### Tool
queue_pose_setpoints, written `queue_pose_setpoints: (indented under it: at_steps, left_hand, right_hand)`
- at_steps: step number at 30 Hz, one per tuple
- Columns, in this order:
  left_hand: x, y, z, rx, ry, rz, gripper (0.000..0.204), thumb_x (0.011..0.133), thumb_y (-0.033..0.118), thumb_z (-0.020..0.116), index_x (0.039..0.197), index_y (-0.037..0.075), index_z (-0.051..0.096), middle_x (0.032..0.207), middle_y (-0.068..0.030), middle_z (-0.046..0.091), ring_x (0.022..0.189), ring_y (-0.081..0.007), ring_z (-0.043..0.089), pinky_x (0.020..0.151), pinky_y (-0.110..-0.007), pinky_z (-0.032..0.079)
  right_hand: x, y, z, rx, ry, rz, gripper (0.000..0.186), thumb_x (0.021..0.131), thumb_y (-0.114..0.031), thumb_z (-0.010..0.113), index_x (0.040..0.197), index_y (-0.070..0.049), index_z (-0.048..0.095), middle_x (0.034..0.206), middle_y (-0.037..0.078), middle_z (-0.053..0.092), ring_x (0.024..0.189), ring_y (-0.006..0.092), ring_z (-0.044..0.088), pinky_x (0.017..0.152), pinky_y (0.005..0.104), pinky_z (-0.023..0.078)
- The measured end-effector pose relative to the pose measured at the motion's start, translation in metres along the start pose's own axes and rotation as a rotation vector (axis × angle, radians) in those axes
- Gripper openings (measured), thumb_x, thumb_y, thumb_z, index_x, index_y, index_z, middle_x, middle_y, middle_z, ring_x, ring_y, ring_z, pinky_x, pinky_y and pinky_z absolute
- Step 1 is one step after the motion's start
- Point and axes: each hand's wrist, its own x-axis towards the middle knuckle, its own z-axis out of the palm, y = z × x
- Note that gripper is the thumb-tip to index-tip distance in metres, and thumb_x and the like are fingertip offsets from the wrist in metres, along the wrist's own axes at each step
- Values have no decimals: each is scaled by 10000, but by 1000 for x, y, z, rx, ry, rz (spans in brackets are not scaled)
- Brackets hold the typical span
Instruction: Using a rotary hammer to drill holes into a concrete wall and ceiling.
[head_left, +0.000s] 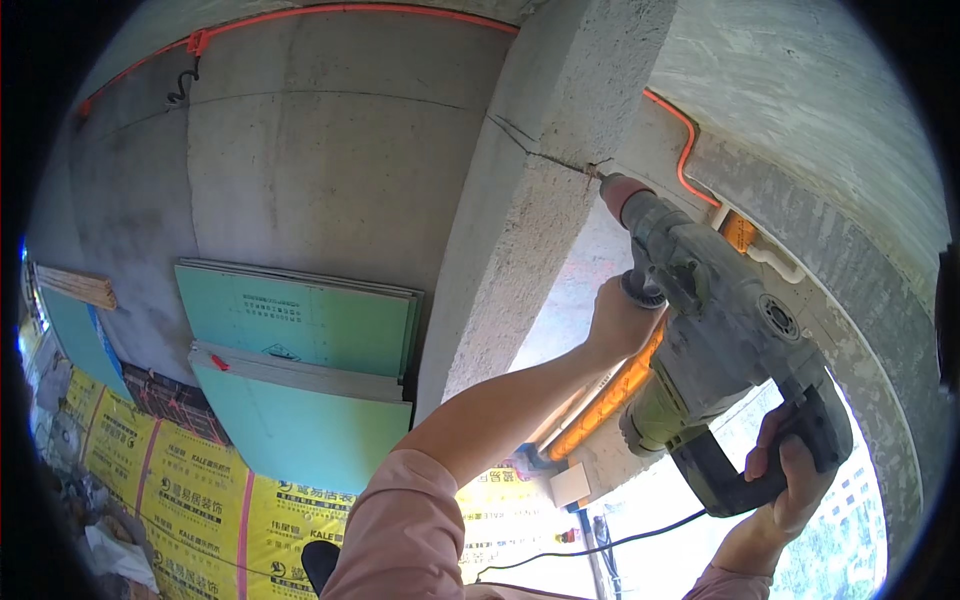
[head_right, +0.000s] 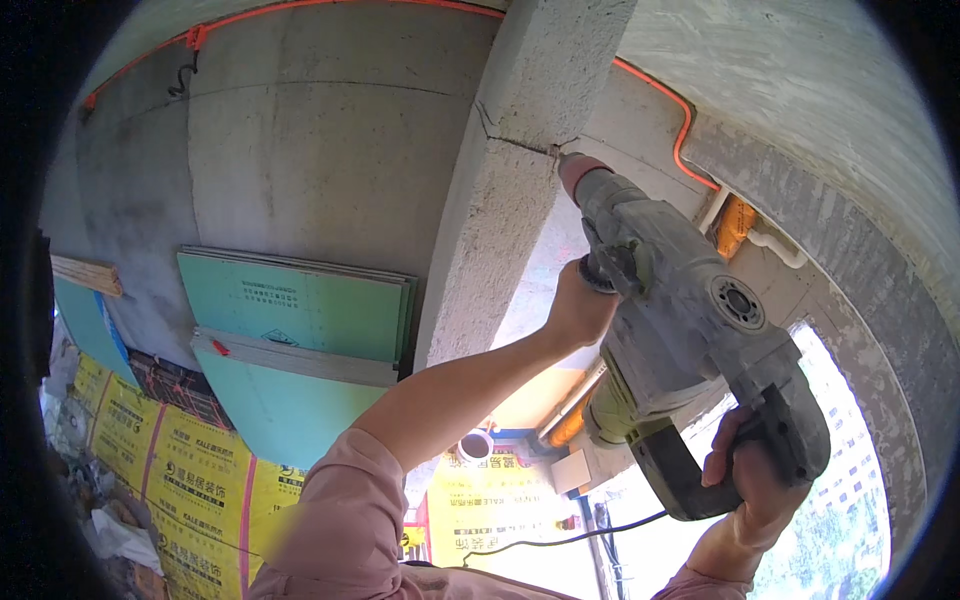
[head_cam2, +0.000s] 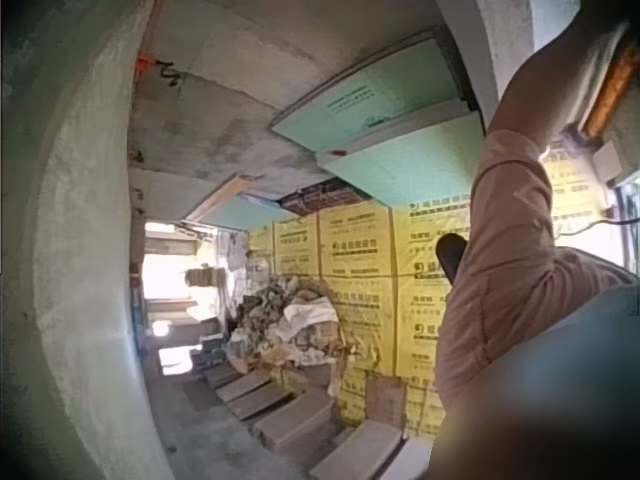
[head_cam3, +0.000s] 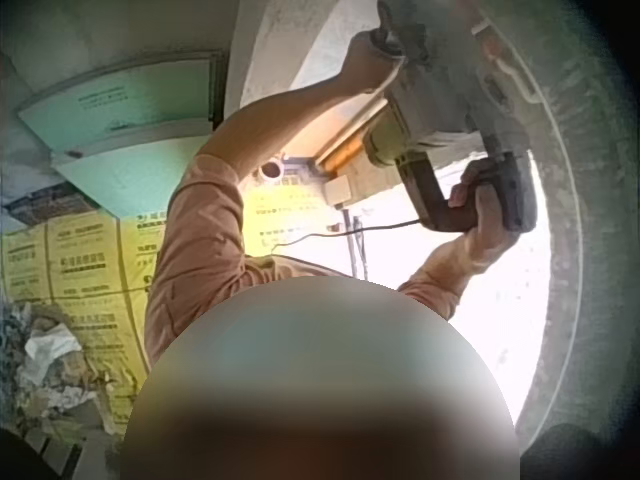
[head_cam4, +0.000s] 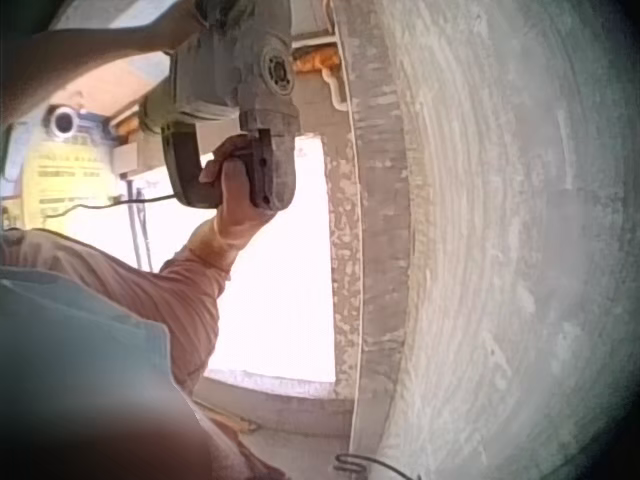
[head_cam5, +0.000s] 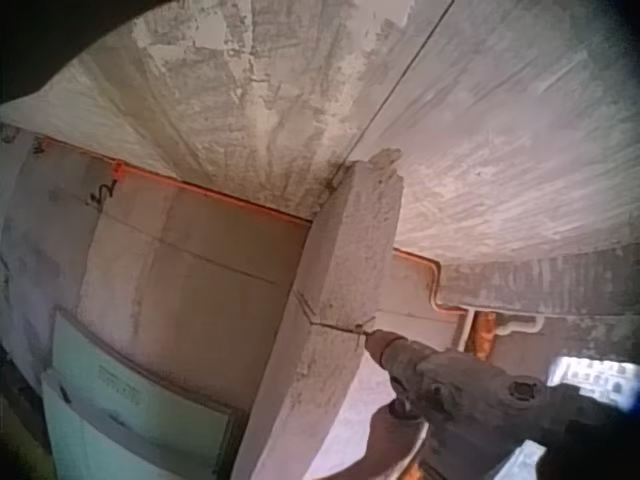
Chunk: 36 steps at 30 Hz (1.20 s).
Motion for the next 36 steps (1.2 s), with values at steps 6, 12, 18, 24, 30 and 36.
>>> queue_pose_setpoints:
  at_steps: [6, 12, 18, 24, 30, 36]
  left_hand:
    - [2, -10, 11, -124, 26, 7, 234, 893, 246, 715, 877, 12, 710, 780, -166, 725, 771, -288, 726, 697, -405, 515]
    - [2, -14, 7, -128, 2, 22, 217, 891, 229, 706, 873, 12, 704, 777, -172, 719, 770, -310, 721, 692, -417, 512]
    - [3, -7, -2, -24, -32, -47, 218, 879, 225, 707, 876, 7, 704, 795, -181, 726, 794, -326, 728, 710, -417, 519]
    - [8, -21, 7, -149, -20, 5, 225, 878, 219, 716, 890, -5, 705, 807, -179, 733, 804, -298, 731, 721, -407, 523]
    - [14, -27, 15, -308, -26, 19, 248, 899, 239, 717, 902, -9, 706, 807, -165, 735, 783, -260, 720, 716, -404, 518]
    - [18, -22, 3, -95, -13, 10, 279, 915, 269, 707, 883, -7, 703, 773, -151, 731, 754, -266, 712, 707, -418, 523]
  right_hand:
    - [-2, -5, -1, 50, 66, 108, 341, 783, -31, 579, 1102, 91, 596, 715, 139, 628, 487, 156, 561, 462, 262, 452]
    - [-8, -8, 9, 113, 84, 96, 428, 802, -120, 674, 1161, 101, 597, 794, 162, 658, 507, 158, 587, 461, 251, 456]
    - [-7, 2, 10, 118, 87, 35, 457, 850, -188, 721, 1169, 111, 591, 798, 169, 660, 505, 161, 595, 449, 249, 443]
    - [-6, 5, 3, 80, 40, 14, 374, 824, -98, 654, 1132, 107, 599, 737, 150, 638, 482, 155, 575, 442, 252, 441]
    - [-3, -3, 10, 33, 91, 63, 370, 761, -13, 551, 1108, 101, 610, 713, 138, 625, 479, 148, 562, 443, 248, 429]
    - [10, -3, 18, 99, 65, 27, 371, 799, -42, 587, 1141, 101, 605, 749, 150, 637, 484, 151, 566, 447, 242, 434]
